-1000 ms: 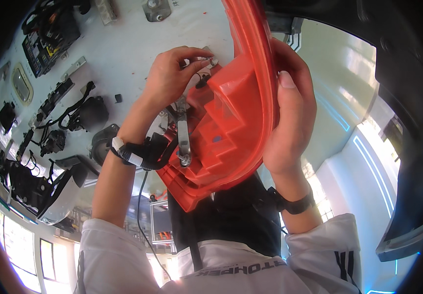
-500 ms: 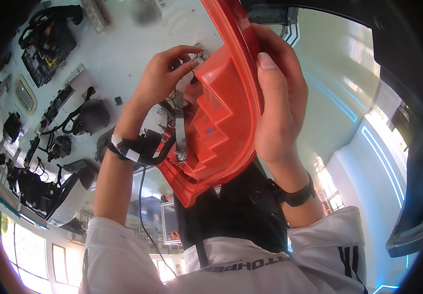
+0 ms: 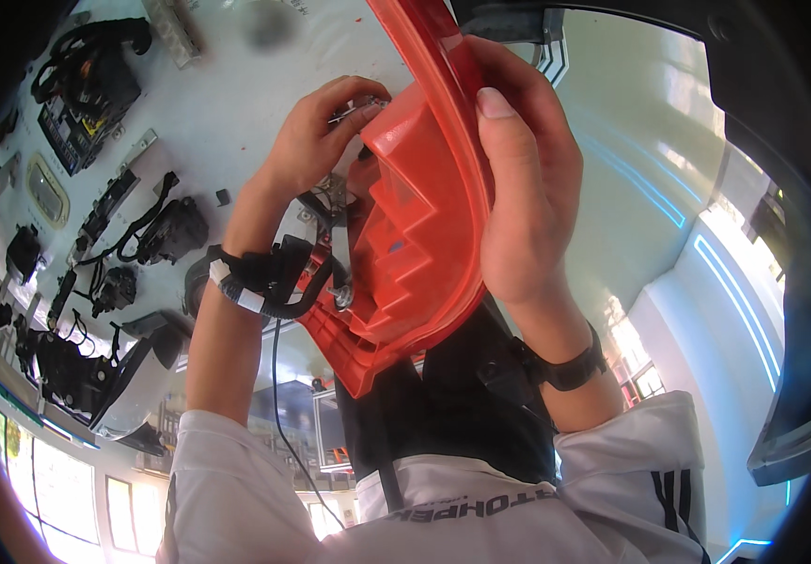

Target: The person assembles a red car taillight assembly on a workbench. They use a wrench to tighten bolts on the back of the taillight, repeatedly selecting different wrenches from a green toolkit to fit the fasteners. The person also handles small metal fasteners and adjusts the position of the taillight during the process.

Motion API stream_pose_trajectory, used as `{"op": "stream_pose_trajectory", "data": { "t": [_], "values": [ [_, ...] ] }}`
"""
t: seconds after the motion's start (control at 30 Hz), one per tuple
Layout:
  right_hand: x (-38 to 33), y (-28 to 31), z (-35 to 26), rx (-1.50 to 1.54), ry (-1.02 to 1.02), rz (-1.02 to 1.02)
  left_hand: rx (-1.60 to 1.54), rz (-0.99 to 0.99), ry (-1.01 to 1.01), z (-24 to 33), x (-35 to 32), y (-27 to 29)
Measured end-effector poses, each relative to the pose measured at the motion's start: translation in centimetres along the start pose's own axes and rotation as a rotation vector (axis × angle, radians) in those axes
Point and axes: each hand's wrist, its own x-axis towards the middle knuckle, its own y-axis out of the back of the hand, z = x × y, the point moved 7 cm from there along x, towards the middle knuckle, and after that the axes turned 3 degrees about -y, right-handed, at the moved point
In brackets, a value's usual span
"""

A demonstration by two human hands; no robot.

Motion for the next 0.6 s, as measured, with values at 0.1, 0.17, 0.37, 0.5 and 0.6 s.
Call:
{"op": "stream_pose_trajectory", "data": {
  "t": [0.1,0.17,0.37,0.5,0.6],
  "values": [
    [0.01,-0.03,-0.14,-0.008,0.015,-0.017,-0.081,0.039,0.002,-0.31,-0.24,-0.15],
    [0.03,0.01,-0.19,-0.016,0.029,-0.023,-0.074,0.025,0.069,-0.55,-0.40,-0.04],
    [-0.04,0.00,0.10,0.001,0.003,0.001,-0.138,0.018,0.102,-0.89,-0.73,0.13],
    [-0.01,0.08,0.10,-0.010,0.007,0.007,-0.234,0.080,0.048,-0.77,-0.64,0.26],
    [0.07,0.12,0.18,-0.010,0.020,-0.001,-0.115,0.074,0.031,-0.90,-0.07,0.29]
  ]
}}
